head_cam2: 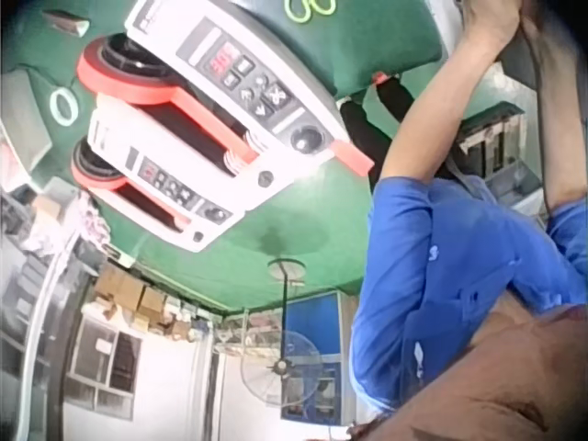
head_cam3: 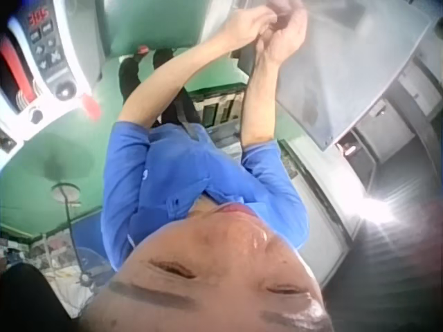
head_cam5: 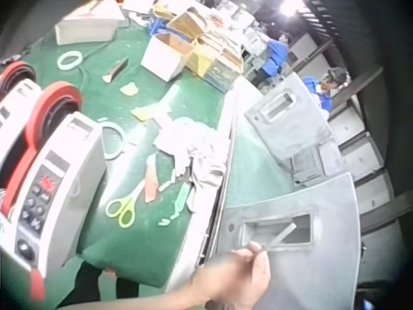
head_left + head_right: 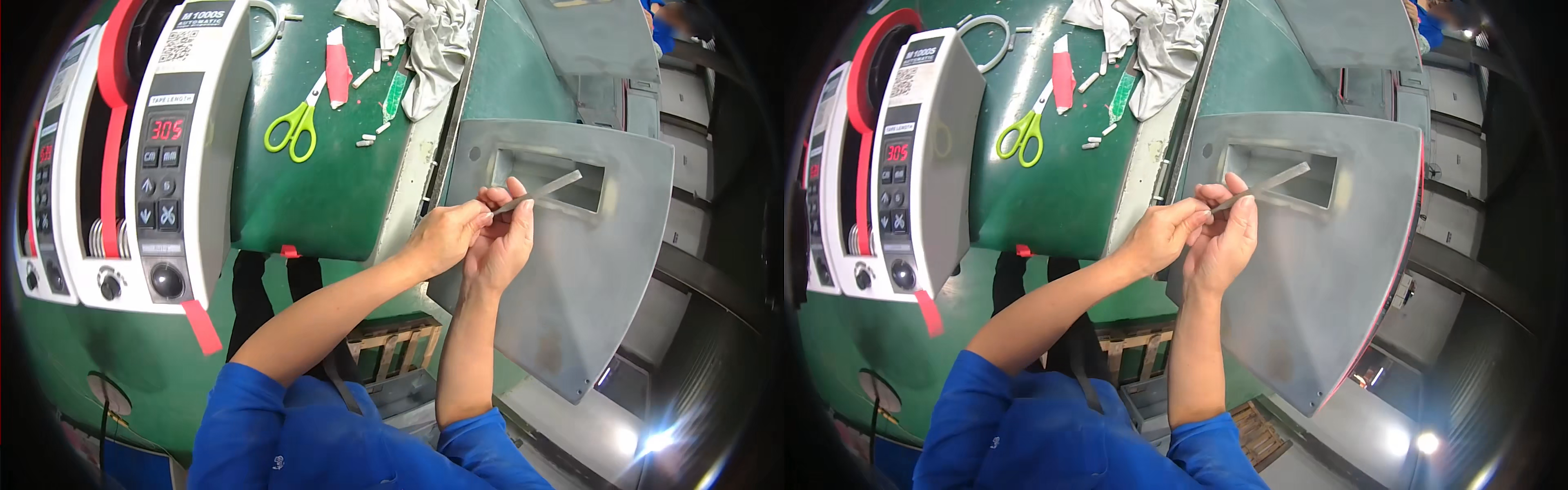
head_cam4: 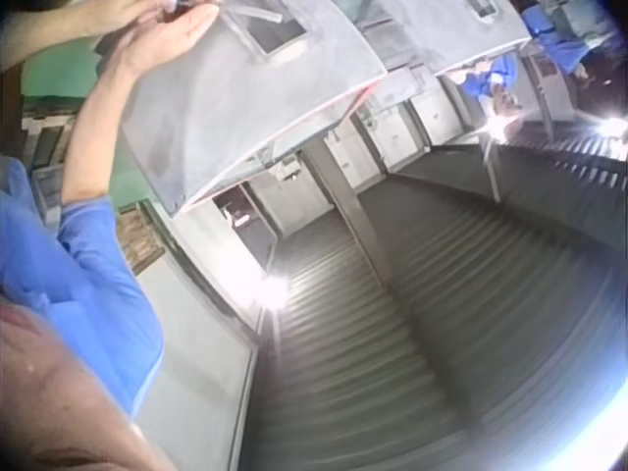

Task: The recorder uses a hand-held scraping tool to remove burrs or residue from the edges of a cutout on a metal box enclosure, then relocates the box.

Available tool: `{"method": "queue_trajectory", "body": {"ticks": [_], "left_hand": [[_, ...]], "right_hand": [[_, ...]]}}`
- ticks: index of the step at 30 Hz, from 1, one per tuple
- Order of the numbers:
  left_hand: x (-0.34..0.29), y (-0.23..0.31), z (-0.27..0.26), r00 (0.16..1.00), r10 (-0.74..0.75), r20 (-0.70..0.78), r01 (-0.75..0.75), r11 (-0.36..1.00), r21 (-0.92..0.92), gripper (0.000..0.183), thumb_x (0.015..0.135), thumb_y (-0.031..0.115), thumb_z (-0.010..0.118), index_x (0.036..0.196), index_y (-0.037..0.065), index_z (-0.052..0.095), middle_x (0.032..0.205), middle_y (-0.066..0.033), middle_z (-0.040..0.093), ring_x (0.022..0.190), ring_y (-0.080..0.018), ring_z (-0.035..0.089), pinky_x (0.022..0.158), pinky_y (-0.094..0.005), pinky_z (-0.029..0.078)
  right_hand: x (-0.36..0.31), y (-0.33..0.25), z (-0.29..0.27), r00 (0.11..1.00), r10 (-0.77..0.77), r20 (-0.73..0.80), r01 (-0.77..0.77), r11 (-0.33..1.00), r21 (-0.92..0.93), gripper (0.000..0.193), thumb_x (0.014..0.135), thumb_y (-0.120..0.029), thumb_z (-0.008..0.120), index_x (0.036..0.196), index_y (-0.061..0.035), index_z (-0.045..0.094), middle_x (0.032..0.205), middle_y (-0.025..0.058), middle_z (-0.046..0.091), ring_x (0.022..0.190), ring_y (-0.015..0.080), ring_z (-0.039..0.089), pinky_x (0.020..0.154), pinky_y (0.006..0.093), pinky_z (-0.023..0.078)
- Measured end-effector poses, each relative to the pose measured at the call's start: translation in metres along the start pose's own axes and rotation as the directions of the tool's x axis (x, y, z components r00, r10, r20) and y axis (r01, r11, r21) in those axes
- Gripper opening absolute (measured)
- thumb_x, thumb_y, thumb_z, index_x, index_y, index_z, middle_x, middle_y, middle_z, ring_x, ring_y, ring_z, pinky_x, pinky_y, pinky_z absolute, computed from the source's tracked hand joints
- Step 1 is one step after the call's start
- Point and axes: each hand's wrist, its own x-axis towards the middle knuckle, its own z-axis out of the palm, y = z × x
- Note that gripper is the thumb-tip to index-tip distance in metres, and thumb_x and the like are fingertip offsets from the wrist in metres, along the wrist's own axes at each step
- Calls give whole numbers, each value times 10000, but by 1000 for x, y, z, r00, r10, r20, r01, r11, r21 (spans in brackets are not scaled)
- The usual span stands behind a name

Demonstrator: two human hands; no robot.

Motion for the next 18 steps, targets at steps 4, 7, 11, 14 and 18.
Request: {"method": "queue_trajectory", "body": {"ticks": [4, 7, 11, 14, 18], "left_hand": [[13, -4, 2, 998, -46, 37, 49, 995, -89, 161, 845, 161, 488, 875, 24, 566, 611, -92, 559, 553, -159, 555, 514, -270, 426], [23, -3, 4, 1000, -7, 21, 9, 994, -106, 146, 829, 154, 510, 855, 26, 576, 663, -106, 593, 600, -180, 588, 542, -270, 443], [37, -9, 3, 998, 49, 50, -45, 996, -74, 137, 813, 146, 528, 825, 21, 585, 693, -109, 607, 626, -194, 600, 561, -274, 454], [43, -12, 6, 995, 75, 65, -70, 994, -84, 134, 813, 136, 527, 827, 18, 587, 699, -106, 606, 626, -190, 597, 566, -275, 457], [46, -13, 11, 993, 87, 74, -79, 990, -114, 137, 821, 127, 516, 844, 12, 586, 704, -106, 606, 631, -168, 593, 573, -272, 458]], "right_hand": [[8, 2, -4, 1000, -6, -20, 6, 999, 36, 292, 890, -229, 425, 1020, 29, 472, 813, 119, 581, 759, 172, 545, 687, 273, 447], [15, 5, -4, 999, -47, -19, 48, 998, 39, 287, 891, -219, 423, 1034, 27, 460, 841, 118, 575, 790, 170, 537, 708, 272, 442], [21, 13, 0, 995, -77, -59, 78, 997, 22, 290, 896, -211, 411, 1063, 24, 439, 889, 123, 561, 833, 164, 522, 737, 266, 431], [20, 13, 5, 991, -101, -83, 103, 995, 15, 301, 902, -218, 396, 1079, 23, 426, 914, 127, 548, 842, 157, 514, 747, 264, 425], [21, 13, 9, 987, -133, -91, 132, 991, -15, 308, 908, -228, 379, 1088, 19, 421, 916, 120, 536, 833, 144, 503, 750, 263, 419]]}}
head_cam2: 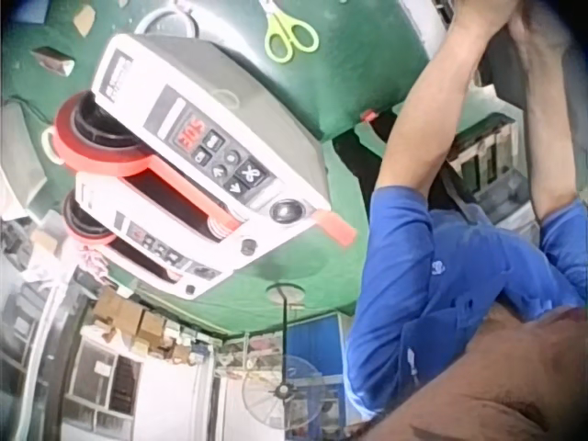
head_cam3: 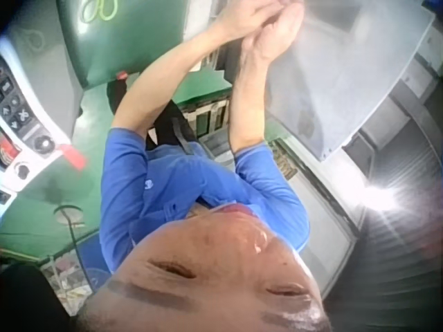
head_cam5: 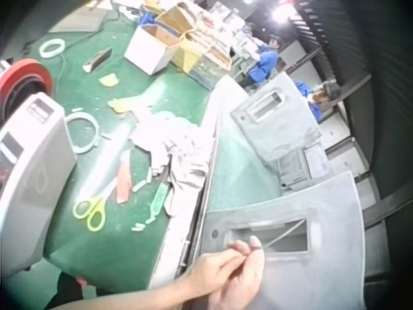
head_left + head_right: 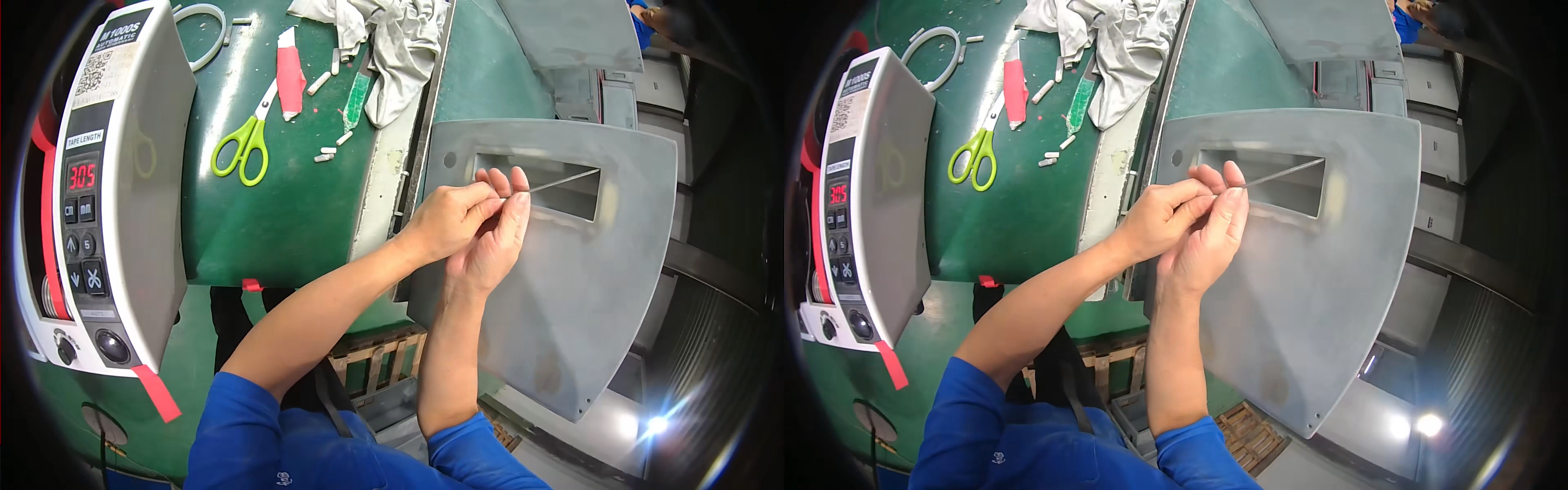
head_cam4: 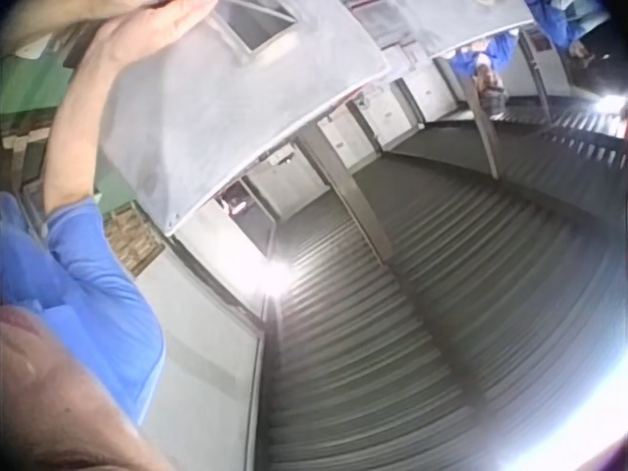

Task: The recorder uses a hand-held scraping tool to remove burrs or residue from the edges of a cutout on a metal box enclosure, then relocates the box.

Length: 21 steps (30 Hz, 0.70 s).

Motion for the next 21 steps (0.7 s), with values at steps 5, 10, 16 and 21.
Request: {"method": "queue_trajectory", "body": {"ticks": [5, 10, 16, 21], "left_hand": [[0, -2, 2, 1000, -9, -6, 9, 999, -33, 147, 833, 121, 501, 863, 3, 584, 705, -103, 607, 640, -144, 587, 578, -265, 458], [0, -6, 2, 1000, -22, -3, 22, 1000, 1, 155, 834, 114, 498, 892, 0, 586, 724, -98, 615, 652, -137, 588, 588, -256, 460], [4, -6, 1, 999, 40, -5, -40, 999, 26, 163, 833, 113, 498, 910, 0, 585, 731, -101, 617, 656, -143, 592, 593, -256, 462], [1, -9, 0, 1000, -4, -18, 3, 1000, -21, 166, 831, 112, 499, 919, 2, 585, 727, -106, 616, 651, -146, 594, 584, -257, 461]], "right_hand": [[1, 2, -2, 1000, 2, 0, -2, 1000, 6, 305, 909, -236, 378, 1085, 10, 423, 884, 99, 531, 816, 132, 495, 738, 258, 419], [2, 3, -7, 999, 24, 30, -25, 999, 25, 294, 902, -227, 402, 1103, -13, 421, 886, 77, 539, 850, 176, 519, 739, 280, 444], [3, 3, -1, 1000, -9, 7, 9, 1000, 10, 291, 905, -224, 395, 1088, 0, 425, 876, 79, 536, 832, 159, 513, 727, 269, 440], [0, 7, -1, 1000, -9, -21, 8, 999, -47, 284, 916, -208, 365, 1070, 23, 426, 848, 73, 537, 814, 131, 501, 725, 259, 427]]}}
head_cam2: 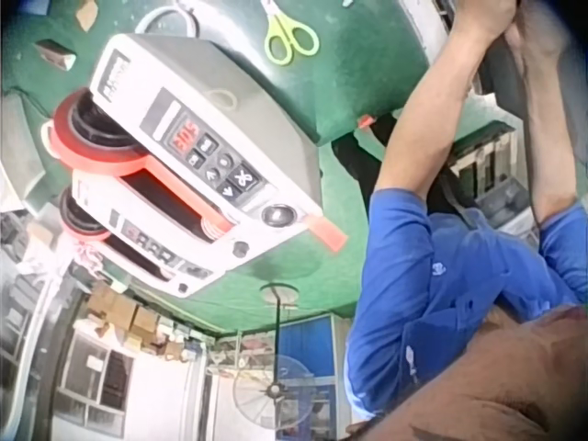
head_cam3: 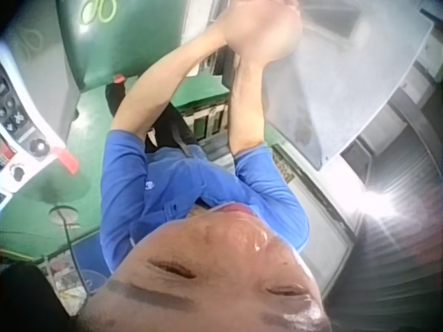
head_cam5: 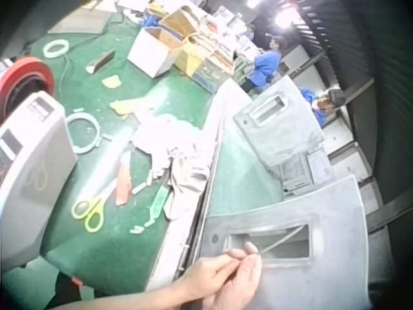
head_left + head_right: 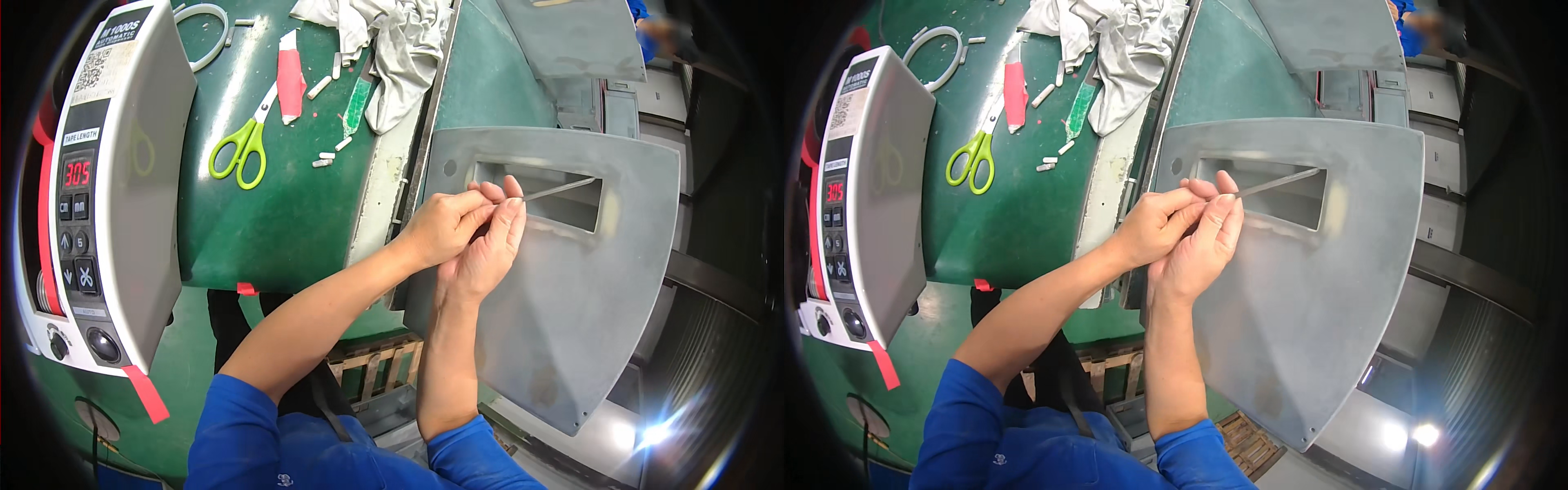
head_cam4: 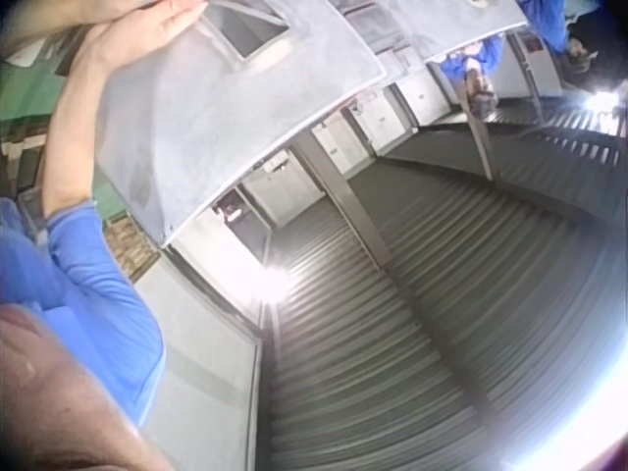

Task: The recorder uses a hand-held scraping tool to remove burrs or residue from the edges of a cutout on a metal box enclosure, then relocates the box.

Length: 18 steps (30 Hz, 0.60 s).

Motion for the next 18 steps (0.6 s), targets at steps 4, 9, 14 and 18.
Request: {"method": "queue_trajectory", "body": {"ticks": [4, 9, 14, 18], "left_hand": [[1, -3, 1, 999, 44, -30, -43, 999, 12, 152, 814, 151, 489, 790, 22, 564, 651, -163, 572, 587, -315, 568, 509, -357, 436], [5, -2, -4, 993, 118, -4, -118, 991, 66, 131, 814, 133, 491, 824, 24, 563, 652, -153, 573, 573, -295, 565, 500, -339, 433], [8, -4, -6, 969, 245, -35, -232, 950, 208, 108, 797, 88, 517, 862, 21, 571, 634, -136, 563, 539, -266, 561, 476, -320, 428], [7, -6, -6, 962, 271, -22, -255, 927, 274, 115, 786, 83, 528, 875, 26, 574, 664, -133, 574, 563, -276, 570, 478, -330, 433]], "right_hand": [[1, -1, 4, 1000, -12, 8, 12, 1000, 8, 280, 916, -198, 366, 1072, 26, 428, 840, 72, 541, 808, 132, 506, 728, 259, 427], [1, 1, 5, 999, -40, -14, 40, 999, -28, 284, 915, -199, 369, 1078, 27, 427, 831, 70, 543, 809, 139, 511, 729, 260, 429], [5, 7, 8, 999, -49, -4, 49, 999, -1, 285, 916, -197, 364, 1085, 25, 421, 822, 68, 537, 795, 149, 513, 721, 269, 434], [6, 8, 6, 999, -41, 21, 40, 999, 24, 291, 915, -198, 366, 1096, 25, 411, 826, 70, 536, 797, 157, 514, 729, 275, 435]]}}
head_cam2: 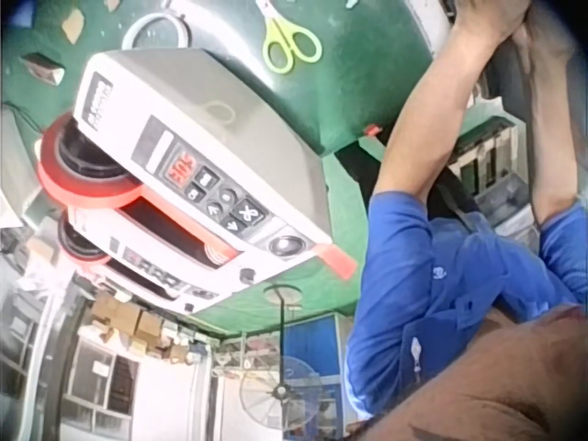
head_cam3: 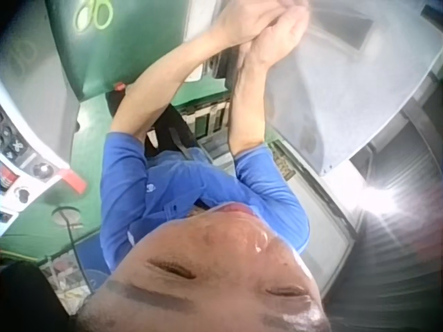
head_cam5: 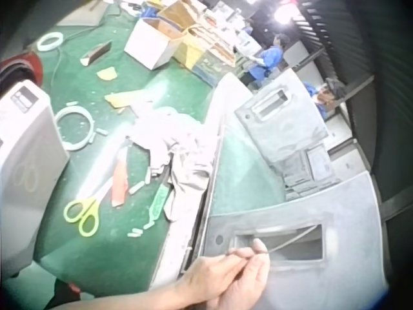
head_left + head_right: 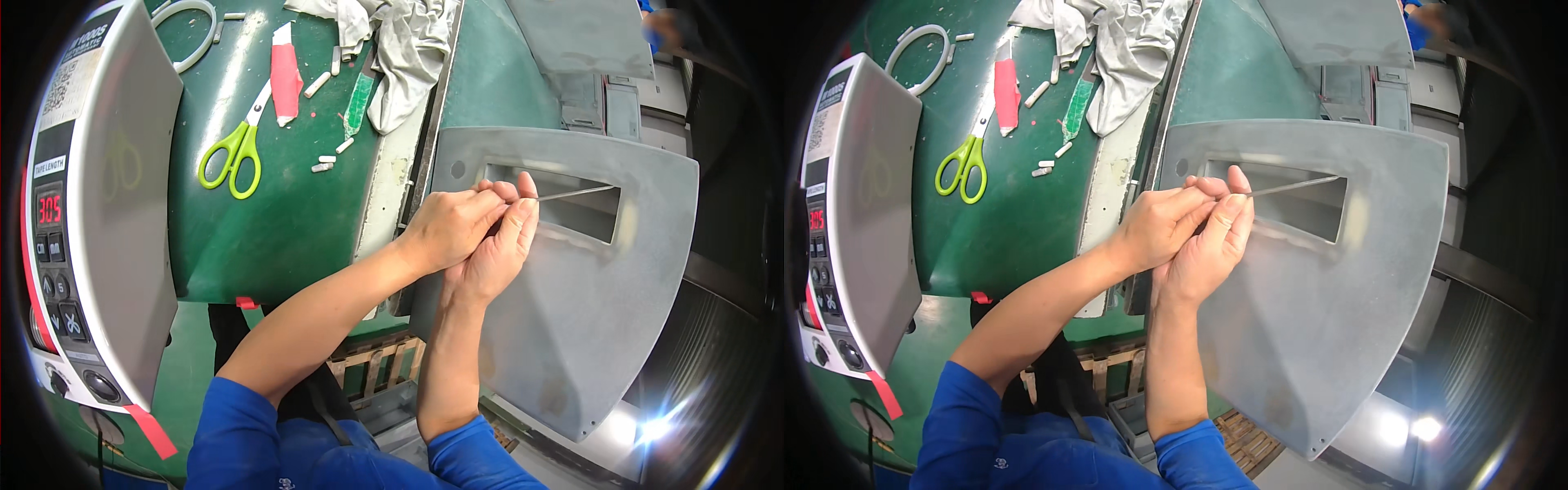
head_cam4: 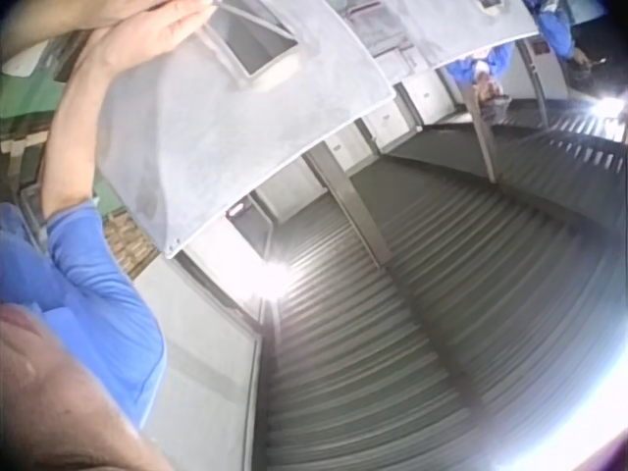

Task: The recorder uses a hand-held scraping tool to remove burrs or residue from the edges of a cutout on a metal box enclosure, then relocates the box.

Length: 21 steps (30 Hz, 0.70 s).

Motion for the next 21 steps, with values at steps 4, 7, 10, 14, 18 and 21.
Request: {"method": "queue_trajectory", "body": {"ticks": [4, 7, 10, 14, 18, 21], "left_hand": [[4, -1, 0, 1000, 12, -7, -12, 1000, 3, 121, 787, 82, 529, 884, 30, 576, 695, -131, 583, 579, -277, 572, 499, -320, 443], [9, 0, -2, 1000, 18, 25, -17, 999, -27, 126, 787, 81, 529, 892, 32, 580, 713, -128, 591, 585, -269, 576, 515, -310, 451], [6, -3, -3, 1000, 9, 29, -8, 999, -44, 128, 787, 80, 531, 894, 33, 581, 710, -125, 592, 584, -260, 578, 518, -304, 454], [6, -7, -2, 999, 26, 23, -25, 999, -34, 116, 783, 84, 537, 875, 30, 583, 698, -119, 587, 575, -250, 577, 498, -297, 451], [8, -6, -7, 999, 31, 27, -31, 999, 28, 110, 775, 85, 543, 861, 31, 586, 697, -109, 586, 564, -246, 574, 478, -296, 448], [8, -9, -6, 997, 74, 16, -74, 996, 43, 102, 771, 89, 542, 847, 38, 587, 682, -102, 578, 552, -250, 571, 470, -303, 449]], "right_hand": [[3, 1, 1, 1000, -2, 15, 1, 999, 37, 299, 915, -200, 366, 1103, 29, 404, 833, 71, 536, 805, 160, 514, 735, 275, 434], [5, -1, 3, 1000, -24, -8, 24, 1000, 16, 301, 916, -198, 363, 1106, 33, 402, 836, 71, 536, 805, 159, 514, 733, 275, 435], [3, 0, 4, 1000, -25, -13, 25, 999, -23, 304, 915, -199, 366, 1105, 35, 402, 836, 71, 537, 807, 156, 514, 737, 276, 435], [3, 2, 3, 1000, -17, -16, 16, 999, -40, 300, 914, -204, 371, 1093, 34, 407, 837, 71, 537, 813, 154, 512, 746, 281, 432], [4, 2, 5, 1000, 3, 10, -3, 1000, 21, 296, 915, -202, 365, 1089, 35, 403, 841, 74, 538, 815, 157, 511, 754, 290, 431], [5, 7, 2, 999, -11, 31, 9, 998, 69, 305, 915, -205, 364, 1102, 35, 391, 843, 78, 540, 814, 161, 512, 758, 295, 432]]}}
